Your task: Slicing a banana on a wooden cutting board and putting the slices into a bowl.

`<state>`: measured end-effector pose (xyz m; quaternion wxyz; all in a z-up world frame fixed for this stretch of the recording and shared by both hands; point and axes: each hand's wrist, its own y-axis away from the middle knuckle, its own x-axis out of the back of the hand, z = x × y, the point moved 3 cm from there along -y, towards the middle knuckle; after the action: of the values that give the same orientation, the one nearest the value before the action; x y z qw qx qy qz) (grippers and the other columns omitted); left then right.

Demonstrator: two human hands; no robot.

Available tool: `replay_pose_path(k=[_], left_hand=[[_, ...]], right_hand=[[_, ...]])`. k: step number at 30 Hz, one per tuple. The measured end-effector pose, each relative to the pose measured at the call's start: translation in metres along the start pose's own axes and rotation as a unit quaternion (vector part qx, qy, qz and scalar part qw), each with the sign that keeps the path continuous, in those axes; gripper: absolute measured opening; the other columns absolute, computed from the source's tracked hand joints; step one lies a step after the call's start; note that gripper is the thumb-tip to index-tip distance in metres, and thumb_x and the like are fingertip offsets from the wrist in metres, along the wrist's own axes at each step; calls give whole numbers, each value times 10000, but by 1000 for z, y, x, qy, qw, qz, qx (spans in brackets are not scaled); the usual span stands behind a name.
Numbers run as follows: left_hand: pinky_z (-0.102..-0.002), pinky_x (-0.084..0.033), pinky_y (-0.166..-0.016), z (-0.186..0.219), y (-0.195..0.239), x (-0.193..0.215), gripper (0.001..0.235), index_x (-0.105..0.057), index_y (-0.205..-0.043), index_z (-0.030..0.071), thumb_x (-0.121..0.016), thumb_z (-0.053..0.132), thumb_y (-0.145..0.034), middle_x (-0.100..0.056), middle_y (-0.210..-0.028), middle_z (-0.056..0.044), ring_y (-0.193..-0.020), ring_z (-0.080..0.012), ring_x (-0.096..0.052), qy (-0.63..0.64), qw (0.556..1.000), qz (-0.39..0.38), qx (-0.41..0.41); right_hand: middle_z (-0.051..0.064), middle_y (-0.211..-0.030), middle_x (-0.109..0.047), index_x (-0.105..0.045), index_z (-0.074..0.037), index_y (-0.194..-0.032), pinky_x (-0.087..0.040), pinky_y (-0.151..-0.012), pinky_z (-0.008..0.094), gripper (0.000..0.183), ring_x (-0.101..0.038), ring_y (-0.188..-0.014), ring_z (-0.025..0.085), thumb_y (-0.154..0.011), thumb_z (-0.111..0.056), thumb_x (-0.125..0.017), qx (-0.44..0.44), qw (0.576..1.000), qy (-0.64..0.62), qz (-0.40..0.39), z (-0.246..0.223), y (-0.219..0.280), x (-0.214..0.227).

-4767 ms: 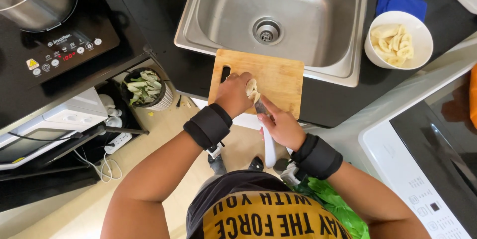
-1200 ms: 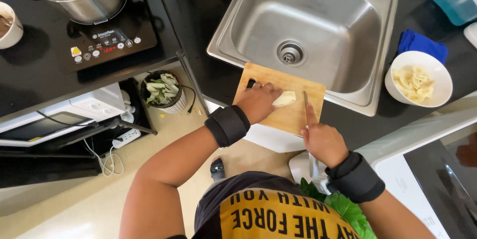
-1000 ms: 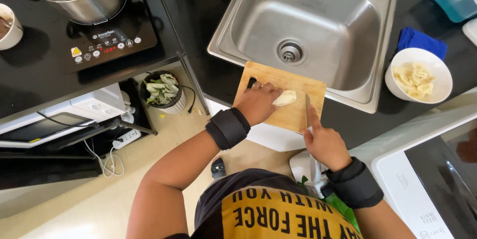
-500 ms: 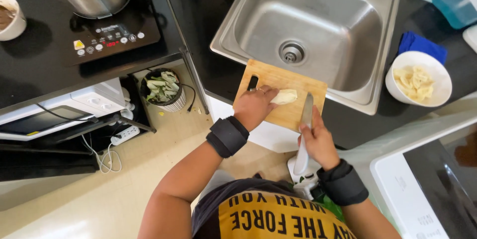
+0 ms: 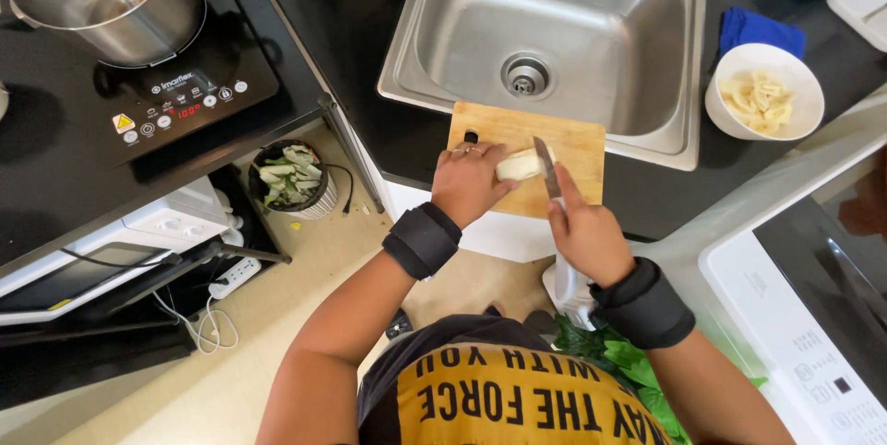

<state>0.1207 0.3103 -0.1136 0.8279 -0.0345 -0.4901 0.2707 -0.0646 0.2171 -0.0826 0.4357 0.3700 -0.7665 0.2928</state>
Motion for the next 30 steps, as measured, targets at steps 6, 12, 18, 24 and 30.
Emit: replay_pose_path(k=[6,12,18,24,30], left_hand=[[-476,-460,-942,-3,-9,-7,418,-719,-1175,162,-794,373,-822,-721,-1167,-32,-1136,-295,-613,-39,999,-9,-36],[-460,-473,-951,-6,-9,-11,436,-723,-1185,144,-799,347,-806,-721,-1167,-38,-1120,-317,-639,-19,998,-25,-56],[-432,-526,-908,2,-7,-9,434,-722,-1202,122,-797,289,-808,-724,-1167,-80,-1036,-305,-697,19,997,0,-76],[-422,-547,-815,18,-12,10,389,-731,-1186,117,-778,248,-823,-726,-1087,-92,-957,-309,-699,2,998,-43,-43],[-428,-556,-787,19,-17,4,347,-725,-1125,106,-777,222,-803,-723,-995,-95,-934,-316,-705,-20,997,-53,-61]], right_hand=[[194,-604,-653,-433,-4,-1515,-508,-512,529,590,-634,-509,406,-984,-218,-575,40,993,106,10,-18,0,-9],[175,-647,-681,-415,8,-1522,-515,-499,521,619,-634,-499,398,-965,-209,-576,47,989,140,11,-27,5,-10],[170,-658,-684,-380,20,-1538,-516,-495,506,635,-639,-504,381,-977,-210,-568,46,990,133,6,-23,10,-11],[184,-605,-661,-348,66,-1541,-508,-481,497,665,-630,-479,376,-978,-202,-580,47,991,128,-11,-17,9,-22],[181,-604,-656,-361,75,-1526,-501,-472,502,660,-620,-477,384,-964,-181,-593,66,991,117,16,-21,12,-18]])
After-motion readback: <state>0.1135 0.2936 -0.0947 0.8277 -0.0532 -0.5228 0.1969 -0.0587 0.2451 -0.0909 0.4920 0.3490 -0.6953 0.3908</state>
